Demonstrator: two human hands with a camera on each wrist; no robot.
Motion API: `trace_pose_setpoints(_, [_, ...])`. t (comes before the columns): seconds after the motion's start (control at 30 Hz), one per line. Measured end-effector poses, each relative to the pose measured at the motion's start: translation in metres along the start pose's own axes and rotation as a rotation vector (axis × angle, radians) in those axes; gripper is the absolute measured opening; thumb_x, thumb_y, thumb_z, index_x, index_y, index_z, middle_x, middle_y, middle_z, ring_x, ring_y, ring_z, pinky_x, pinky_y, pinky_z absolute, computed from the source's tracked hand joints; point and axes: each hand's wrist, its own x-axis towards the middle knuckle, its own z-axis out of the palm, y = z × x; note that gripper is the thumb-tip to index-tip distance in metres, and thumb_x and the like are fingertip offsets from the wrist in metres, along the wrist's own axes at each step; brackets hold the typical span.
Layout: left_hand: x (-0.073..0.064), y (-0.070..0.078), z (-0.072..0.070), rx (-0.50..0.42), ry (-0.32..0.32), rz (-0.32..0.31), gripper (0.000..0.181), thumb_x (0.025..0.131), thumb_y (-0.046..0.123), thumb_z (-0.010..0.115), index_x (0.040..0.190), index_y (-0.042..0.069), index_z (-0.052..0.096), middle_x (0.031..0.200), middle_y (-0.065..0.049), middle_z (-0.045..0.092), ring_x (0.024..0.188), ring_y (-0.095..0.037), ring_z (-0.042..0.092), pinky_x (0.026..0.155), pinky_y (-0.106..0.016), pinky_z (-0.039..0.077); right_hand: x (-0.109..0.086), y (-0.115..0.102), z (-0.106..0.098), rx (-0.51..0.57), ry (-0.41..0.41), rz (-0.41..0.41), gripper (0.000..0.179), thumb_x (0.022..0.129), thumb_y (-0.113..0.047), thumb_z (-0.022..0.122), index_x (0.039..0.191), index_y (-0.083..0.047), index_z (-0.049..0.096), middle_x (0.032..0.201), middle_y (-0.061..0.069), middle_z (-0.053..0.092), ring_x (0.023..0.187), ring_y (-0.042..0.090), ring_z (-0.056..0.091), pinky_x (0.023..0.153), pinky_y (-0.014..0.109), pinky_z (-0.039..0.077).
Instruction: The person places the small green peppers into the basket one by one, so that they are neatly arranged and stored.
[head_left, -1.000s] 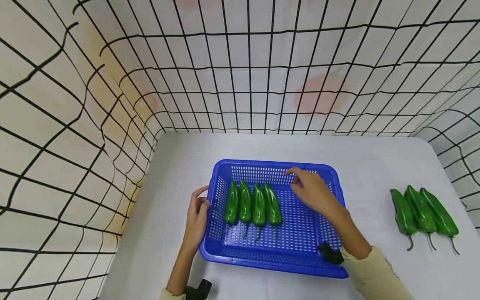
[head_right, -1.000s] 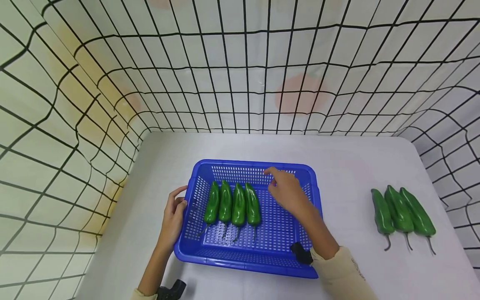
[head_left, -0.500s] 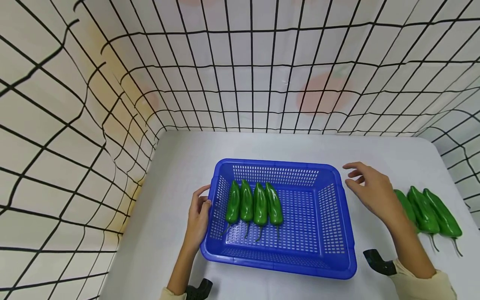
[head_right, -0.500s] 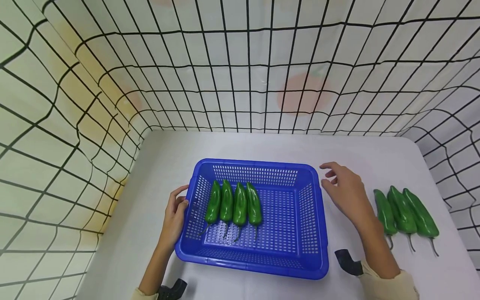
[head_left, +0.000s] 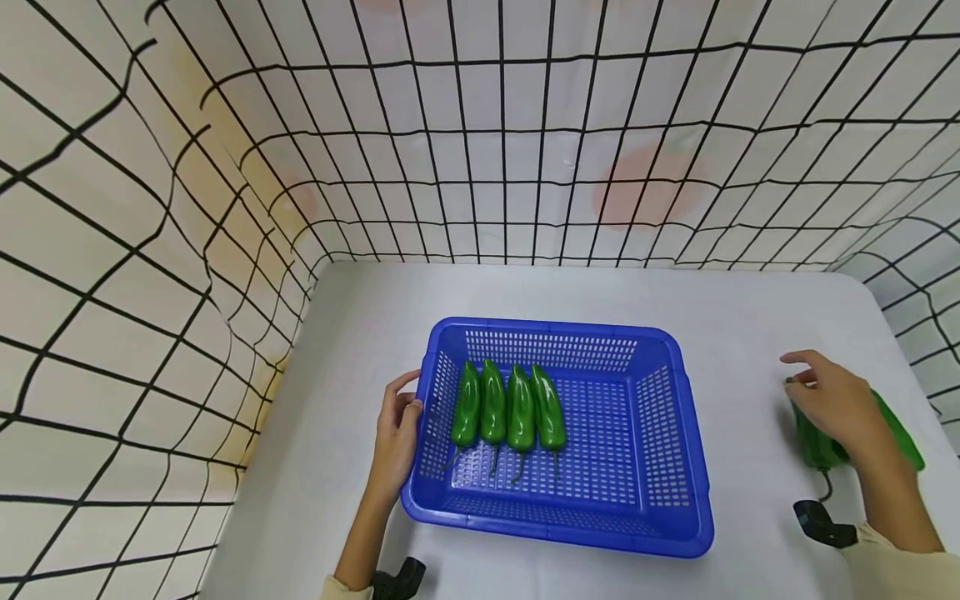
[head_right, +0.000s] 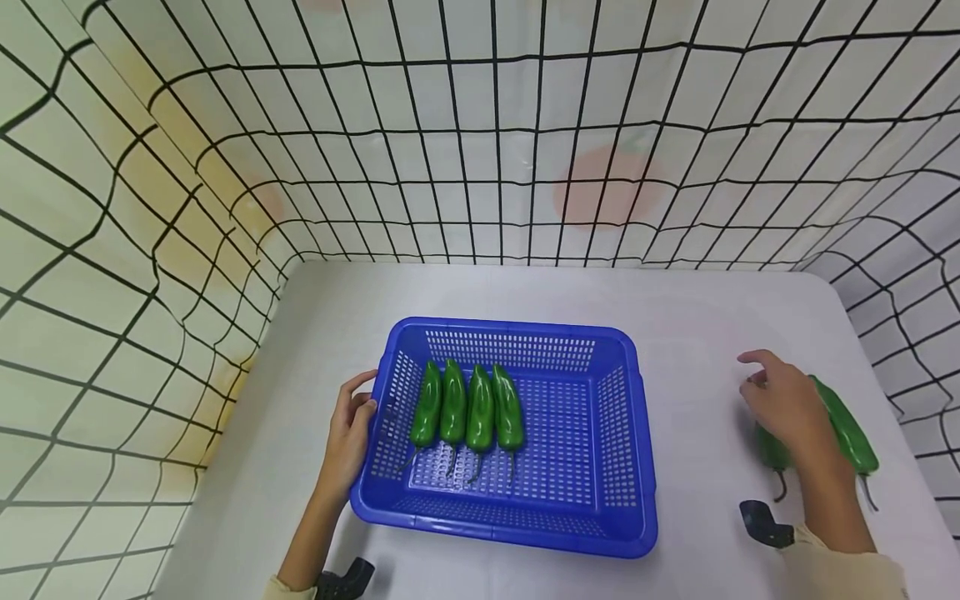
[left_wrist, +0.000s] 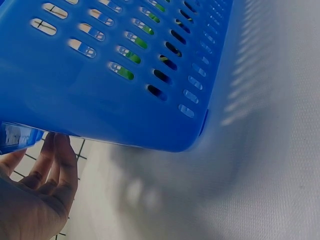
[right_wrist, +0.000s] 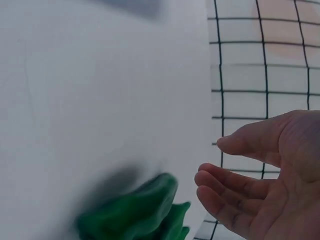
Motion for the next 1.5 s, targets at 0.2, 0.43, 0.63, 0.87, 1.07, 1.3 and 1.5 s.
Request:
trace_pose_setpoints(0.2, [0.0,-0.002,-0.001,-0.006,-0.003,-0.007,0.044,0.102,0.003,0.038,0.145,0.007,0.044,0.108,-0.022,0.06,0.091,-0.035,0.061,0.071,-0.032,0.054,-0.001,0.024,0.0,-0.001,-0.02,0.036,0.04,0.093,-0.003,0.049,0.129,0.013,0.043,0.111,0.043,0.049,0.091,0.055,0.051,0.062,0.053,0.045])
trace_pose_setpoints(0.43, [0.0,-0.001,-0.001,0.002,0.0,-0.001,0.044,0.102,0.003,0.039,0.145,0.006,0.044,0.109,-0.023,0.06,0.093,-0.036,0.061,0.073,-0.033,0.054,0.002,0.041,0.0,-0.006,-0.086,0.071,0.045,0.093,-0.008,0.055,0.129,0.015,0.04,0.112,0.044,0.047,0.091,0.057,0.051,0.063,0.055,0.046])
trace_pose_setpoints(0.63, [0.0,0.001,0.0,0.004,0.002,0.004,0.043,0.102,0.002,0.039,0.144,0.006,0.045,0.109,-0.023,0.06,0.093,-0.037,0.061,0.072,-0.034,0.055,0.006,0.049,0.011,-0.037,-0.078,0.088,0.051,0.091,-0.014,0.063,0.129,0.013,0.042,0.109,0.044,0.05,0.087,0.053,0.053,0.06,0.053,0.045])
trace_pose_setpoints(0.87, [0.001,-0.001,0.0,-0.001,-0.005,-0.005,0.043,0.102,0.002,0.039,0.144,0.009,0.045,0.108,-0.022,0.06,0.092,-0.036,0.062,0.072,-0.035,0.055,0.008,0.05,0.02,-0.098,-0.037,0.13,0.049,0.089,-0.013,0.066,0.128,0.008,0.046,0.108,0.04,0.051,0.081,0.046,0.052,0.056,0.049,0.041])
trace_pose_setpoints(1.07, [0.001,-0.001,0.0,-0.004,-0.002,0.0,0.043,0.102,0.001,0.039,0.144,0.008,0.046,0.108,-0.022,0.06,0.091,-0.035,0.061,0.071,-0.033,0.055,0.005,0.044,0.02,-0.105,-0.028,0.129,0.044,0.089,-0.011,0.062,0.127,0.007,0.048,0.11,0.042,0.049,0.078,0.044,0.05,0.052,0.044,0.039])
trace_pose_setpoints(1.3, [0.001,-0.001,-0.001,-0.014,-0.012,0.012,0.043,0.102,0.0,0.039,0.143,0.008,0.046,0.108,-0.023,0.06,0.092,-0.034,0.06,0.072,-0.031,0.052,0.0,0.039,0.018,-0.111,-0.02,0.157,0.041,0.09,-0.008,0.06,0.126,0.008,0.047,0.107,0.041,0.05,0.079,0.047,0.052,0.055,0.047,0.04])
trace_pose_setpoints(1.5, [0.001,0.0,-0.001,-0.008,-0.014,0.013,0.043,0.102,0.0,0.039,0.143,0.007,0.046,0.107,-0.023,0.06,0.092,-0.034,0.06,0.072,-0.032,0.052,0.001,0.035,0.016,-0.102,-0.002,0.156,0.043,0.09,-0.007,0.059,0.127,0.008,0.046,0.106,0.04,0.051,0.077,0.045,0.051,0.055,0.045,0.039])
